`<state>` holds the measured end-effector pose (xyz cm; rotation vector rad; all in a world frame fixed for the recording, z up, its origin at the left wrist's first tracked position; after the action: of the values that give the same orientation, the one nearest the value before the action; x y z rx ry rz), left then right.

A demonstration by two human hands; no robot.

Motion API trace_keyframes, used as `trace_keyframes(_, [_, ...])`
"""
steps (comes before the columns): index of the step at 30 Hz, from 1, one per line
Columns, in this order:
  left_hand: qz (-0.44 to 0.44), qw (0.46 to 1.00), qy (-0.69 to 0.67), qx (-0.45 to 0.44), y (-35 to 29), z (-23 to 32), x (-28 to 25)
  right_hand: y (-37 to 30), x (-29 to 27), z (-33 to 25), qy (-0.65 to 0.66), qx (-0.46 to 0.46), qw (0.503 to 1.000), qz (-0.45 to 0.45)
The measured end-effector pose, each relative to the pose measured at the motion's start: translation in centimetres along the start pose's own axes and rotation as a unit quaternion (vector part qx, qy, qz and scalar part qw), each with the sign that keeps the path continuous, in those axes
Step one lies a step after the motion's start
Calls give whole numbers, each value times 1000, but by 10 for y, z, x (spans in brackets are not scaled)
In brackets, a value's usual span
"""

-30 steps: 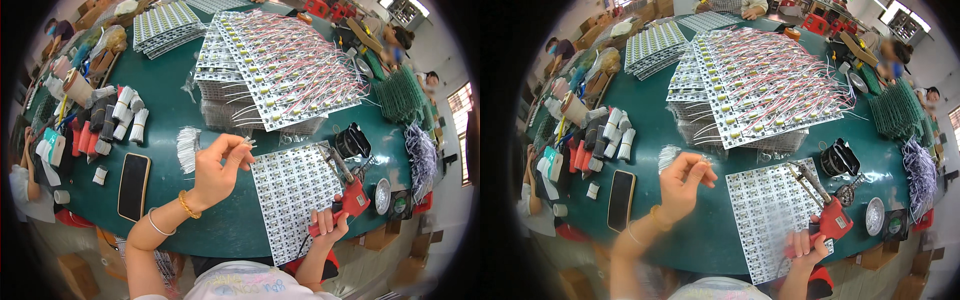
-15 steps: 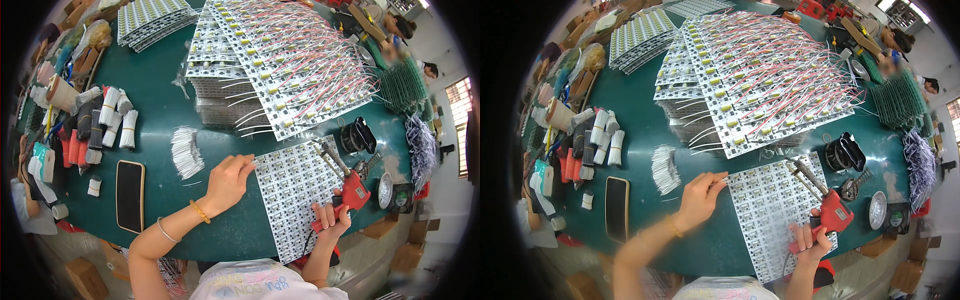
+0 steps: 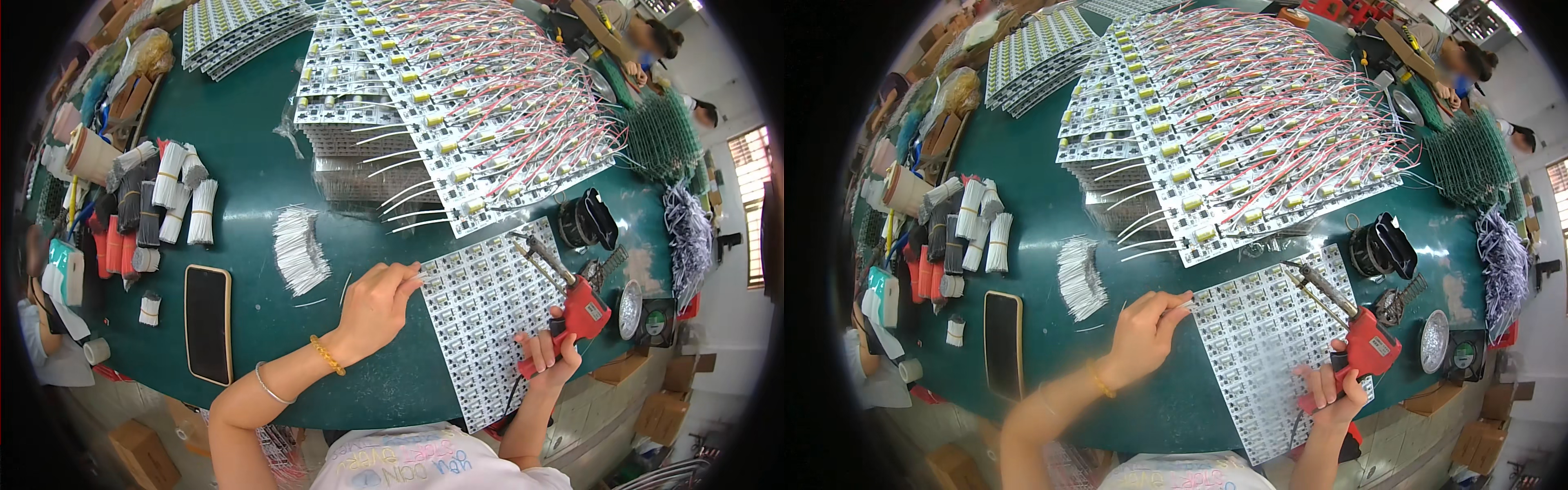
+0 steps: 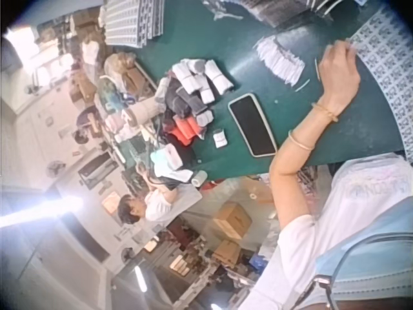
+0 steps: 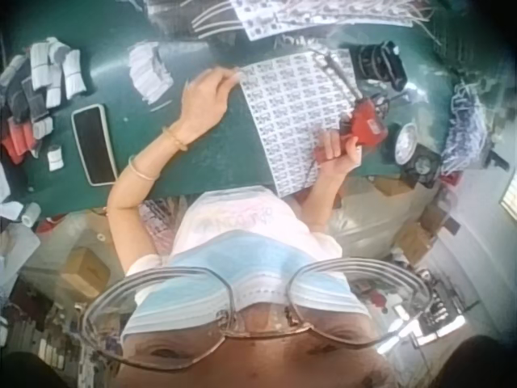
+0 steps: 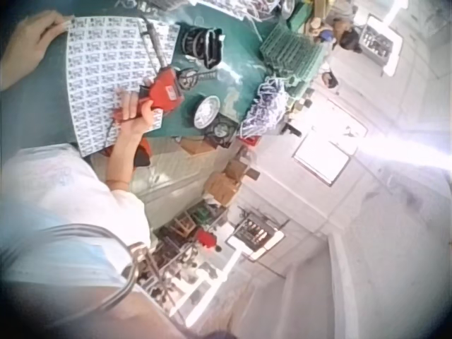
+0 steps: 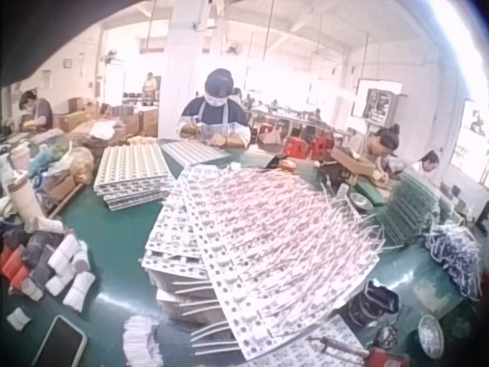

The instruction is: The person uses a soldering iron to attach white wires to a grid of LED modules on a circuit board. They repeatedly pick up wires, position them on the board, and apply the soldering iron to secure the connections. The person works methodically across the board, handling wires and the tool with both hands.

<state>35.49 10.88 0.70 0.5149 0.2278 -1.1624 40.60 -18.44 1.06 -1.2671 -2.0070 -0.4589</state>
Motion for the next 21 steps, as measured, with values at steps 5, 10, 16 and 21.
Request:
trace_keyframes(5, [47, 999, -7, -11, 0, -4, -5, 0, -7, -1, -10, 9, 999, 32])
trace_keyframes(10, [37, 999, -20, -32, 4, -8, -11, -1, -6, 3, -50, -5, 998, 30])
trace_keyframes(16, [14, 998, -27, -48, 5, -16, -11, 0, -4, 4, -42, -6, 999, 32])
trace_keyframes(21, [-15, 995, -40, -87, 8, -17, -12, 0, -2, 4, -38, -4, 999, 31])
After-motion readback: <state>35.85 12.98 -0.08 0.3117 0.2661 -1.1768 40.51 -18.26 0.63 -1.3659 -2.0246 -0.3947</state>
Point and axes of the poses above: each hand's wrist, its own y-axis towards the middle knuckle, its own x-axis out of the palm, z = x × y, the point moved 4 cm from there along y, towards the middle knuckle, and after that the axes turned 2 degrees about x, right-handed, at the moved point
